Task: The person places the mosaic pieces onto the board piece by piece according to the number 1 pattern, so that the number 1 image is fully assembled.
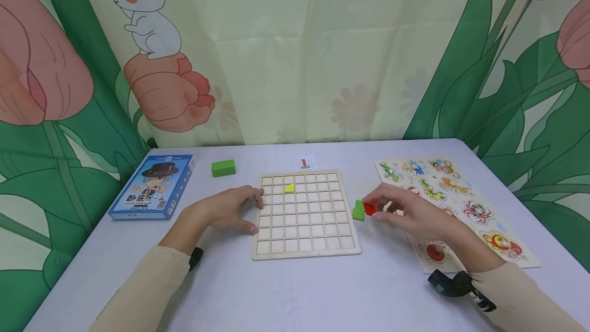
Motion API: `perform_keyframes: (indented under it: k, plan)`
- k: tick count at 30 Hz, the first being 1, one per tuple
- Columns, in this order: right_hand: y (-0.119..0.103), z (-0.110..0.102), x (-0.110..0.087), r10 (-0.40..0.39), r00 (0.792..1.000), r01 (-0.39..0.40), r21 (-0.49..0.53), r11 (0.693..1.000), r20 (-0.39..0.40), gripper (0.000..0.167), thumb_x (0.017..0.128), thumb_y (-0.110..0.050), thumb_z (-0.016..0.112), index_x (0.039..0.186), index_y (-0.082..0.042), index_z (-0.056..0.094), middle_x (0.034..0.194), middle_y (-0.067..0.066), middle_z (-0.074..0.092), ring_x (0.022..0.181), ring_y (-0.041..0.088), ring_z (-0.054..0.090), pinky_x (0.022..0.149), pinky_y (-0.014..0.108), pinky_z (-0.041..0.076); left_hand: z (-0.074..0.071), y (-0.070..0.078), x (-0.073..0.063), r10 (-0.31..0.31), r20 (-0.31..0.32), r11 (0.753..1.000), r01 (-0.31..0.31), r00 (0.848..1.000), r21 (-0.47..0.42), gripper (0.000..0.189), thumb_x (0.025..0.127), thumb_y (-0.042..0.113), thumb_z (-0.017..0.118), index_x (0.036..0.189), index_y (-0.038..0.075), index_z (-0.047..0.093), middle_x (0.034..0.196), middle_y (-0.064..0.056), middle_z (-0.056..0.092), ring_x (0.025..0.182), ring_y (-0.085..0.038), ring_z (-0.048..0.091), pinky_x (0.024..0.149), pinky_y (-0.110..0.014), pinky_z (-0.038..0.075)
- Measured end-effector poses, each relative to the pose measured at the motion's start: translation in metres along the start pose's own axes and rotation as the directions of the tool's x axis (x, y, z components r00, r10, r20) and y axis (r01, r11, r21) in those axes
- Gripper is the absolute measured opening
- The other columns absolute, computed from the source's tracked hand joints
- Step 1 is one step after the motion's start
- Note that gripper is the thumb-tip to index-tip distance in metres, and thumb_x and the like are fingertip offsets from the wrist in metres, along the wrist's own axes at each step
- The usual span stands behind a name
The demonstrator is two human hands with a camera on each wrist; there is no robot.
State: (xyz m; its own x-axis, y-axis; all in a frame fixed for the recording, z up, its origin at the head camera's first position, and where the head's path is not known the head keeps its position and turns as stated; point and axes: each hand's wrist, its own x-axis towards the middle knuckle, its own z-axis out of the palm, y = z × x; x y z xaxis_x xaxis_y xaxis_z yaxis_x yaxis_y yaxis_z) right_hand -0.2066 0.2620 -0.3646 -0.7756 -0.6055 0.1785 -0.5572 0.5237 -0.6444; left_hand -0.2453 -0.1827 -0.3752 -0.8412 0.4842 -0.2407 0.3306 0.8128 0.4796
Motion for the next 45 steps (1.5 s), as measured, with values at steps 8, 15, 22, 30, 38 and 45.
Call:
perform_keyframes:
  k: [8, 15, 22, 30, 38, 45]
  plan:
    - [-0.002, 0.002, 0.016, -0.030, 1.000, 0.030, 0.049, 0.998, 0.007, 0.030, 0.099, -0.017, 0.070, 0.128, -0.021, 0.066, 0.117, -0.009, 0.066, 0.098, 0.014, 0.062, 0.082, 0.027, 0.057, -0.001, 0.000, 0.000, -0.003, 0.002, 1.000, 0.003, 1.000, 0.002, 0.050, 0.076, 0.036, 0.092, 0.113, 0.027, 0.060, 0.164, 0.000, 0.040, 0.154, -0.029, 0.032, 0.125, -0.050, 0.028]
    - [-0.006, 0.005, 0.032, -0.043, 0.999, 0.043, 0.103, 0.994, -0.004, 0.031, 0.099, -0.016, 0.071, 0.129, -0.024, 0.065, 0.115, -0.006, 0.066, 0.098, 0.016, 0.064, 0.079, 0.030, 0.059, -0.001, 0.001, 0.001, -0.021, 0.008, 1.000, 0.021, 1.000, 0.004, 0.050, 0.076, 0.039, 0.092, 0.113, 0.028, 0.060, 0.164, 0.000, 0.040, 0.153, -0.029, 0.033, 0.124, -0.051, 0.029]
    - [-0.008, 0.010, 0.051, -0.100, 0.995, 0.104, 0.169, 0.980, -0.032, 0.034, 0.098, -0.009, 0.070, 0.130, -0.019, 0.065, 0.118, -0.002, 0.066, 0.100, 0.019, 0.065, 0.079, 0.031, 0.060, 0.000, 0.002, 0.000, -0.010, -0.001, 1.000, 0.010, 1.000, 0.006, 0.050, 0.076, 0.038, 0.092, 0.113, 0.028, 0.060, 0.164, 0.000, 0.040, 0.153, -0.029, 0.032, 0.124, -0.050, 0.029]
    - [-0.009, 0.016, 0.067, -0.103, 0.994, 0.109, 0.204, 0.973, -0.042, 0.032, 0.099, -0.010, 0.069, 0.130, -0.017, 0.064, 0.121, 0.001, 0.066, 0.104, 0.020, 0.065, 0.082, 0.031, 0.059, -0.001, 0.001, 0.000, 0.002, 0.003, 1.000, -0.002, 1.000, -0.001, 0.051, 0.075, 0.037, 0.092, 0.114, 0.027, 0.060, 0.163, -0.001, 0.041, 0.153, -0.029, 0.033, 0.125, -0.050, 0.028]
    - [-0.012, 0.018, 0.080, -0.076, 0.996, 0.083, 0.231, 0.969, -0.038, 0.033, 0.099, -0.011, 0.069, 0.131, -0.016, 0.065, 0.124, 0.004, 0.067, 0.105, 0.025, 0.064, 0.087, 0.033, 0.058, -0.002, 0.000, -0.001, 0.043, -0.005, 0.999, -0.043, 0.999, -0.011, 0.050, 0.075, 0.033, 0.093, 0.112, 0.024, 0.060, 0.162, -0.003, 0.042, 0.153, -0.028, 0.033, 0.125, -0.049, 0.028]
    - [-0.014, 0.020, 0.089, -0.063, 0.997, 0.069, 0.228, 0.971, -0.033, 0.033, 0.099, -0.013, 0.070, 0.131, -0.014, 0.064, 0.125, 0.002, 0.066, 0.107, 0.024, 0.063, 0.091, 0.032, 0.057, -0.001, 0.000, -0.001, 0.021, -0.002, 1.000, -0.021, 1.000, -0.020, 0.050, 0.075, 0.035, 0.093, 0.112, 0.026, 0.060, 0.162, -0.002, 0.042, 0.152, -0.029, 0.034, 0.124, -0.050, 0.029]
